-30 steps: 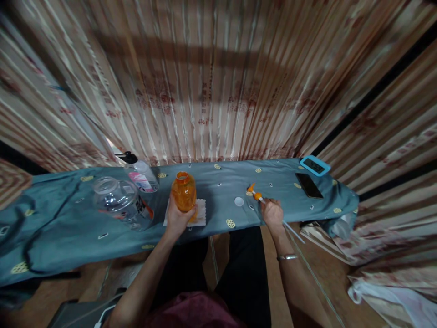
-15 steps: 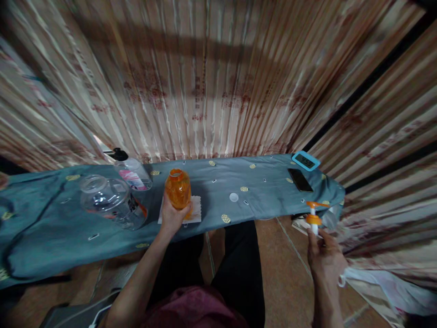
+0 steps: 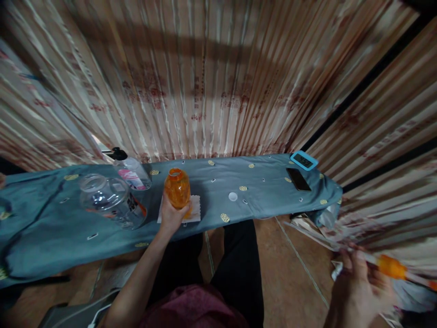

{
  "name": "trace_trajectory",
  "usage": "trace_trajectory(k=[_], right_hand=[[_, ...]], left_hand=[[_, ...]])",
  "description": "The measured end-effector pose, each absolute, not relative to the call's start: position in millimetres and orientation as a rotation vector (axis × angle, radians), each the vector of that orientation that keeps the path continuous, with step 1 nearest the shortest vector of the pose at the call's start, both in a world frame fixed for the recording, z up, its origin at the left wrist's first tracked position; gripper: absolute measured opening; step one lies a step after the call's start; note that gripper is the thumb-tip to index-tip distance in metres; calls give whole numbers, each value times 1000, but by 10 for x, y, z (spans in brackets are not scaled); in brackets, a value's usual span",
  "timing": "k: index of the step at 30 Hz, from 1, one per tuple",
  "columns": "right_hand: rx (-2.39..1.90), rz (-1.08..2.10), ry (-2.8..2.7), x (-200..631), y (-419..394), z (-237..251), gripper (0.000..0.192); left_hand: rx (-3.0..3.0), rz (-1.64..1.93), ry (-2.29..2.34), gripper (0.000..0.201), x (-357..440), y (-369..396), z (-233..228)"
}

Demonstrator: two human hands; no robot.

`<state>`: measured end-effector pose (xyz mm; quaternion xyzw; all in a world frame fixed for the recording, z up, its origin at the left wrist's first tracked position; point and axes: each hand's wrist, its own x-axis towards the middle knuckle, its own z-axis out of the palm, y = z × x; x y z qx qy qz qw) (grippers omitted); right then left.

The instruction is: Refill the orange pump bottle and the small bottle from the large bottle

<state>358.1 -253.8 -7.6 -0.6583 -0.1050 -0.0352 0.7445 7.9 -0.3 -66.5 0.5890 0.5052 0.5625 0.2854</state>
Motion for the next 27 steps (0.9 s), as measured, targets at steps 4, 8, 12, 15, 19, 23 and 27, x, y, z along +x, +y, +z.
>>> trace_trajectory(k=[4,8,12,15,19,23,27], right_hand=[[-1205,221,-82,3546,-2255,-172,20],[-1004,489,-65,3294,-1815,-228,21],[-850,658,-127,2972,-1399,-134,21],[-762,696,-195,2785,-1143,81,19],[-689,703,-315,2555,-854,481,13],[-647,671,-471,2288,-624,829,7],[-670,648,-634,2066,-490,1061,23]], left_hand=[[1570,1495,1348,86,84,2,-681],[1568,1482,1347,86,76,0,-677],[1565,1456,1266,80,31,-5,-634],[1583,1427,1225,72,-9,-10,-575],[1605,1382,1214,71,-33,-21,-496],[1620,1354,1214,72,-36,-38,-455],[1616,1320,1231,74,-40,-41,-462]])
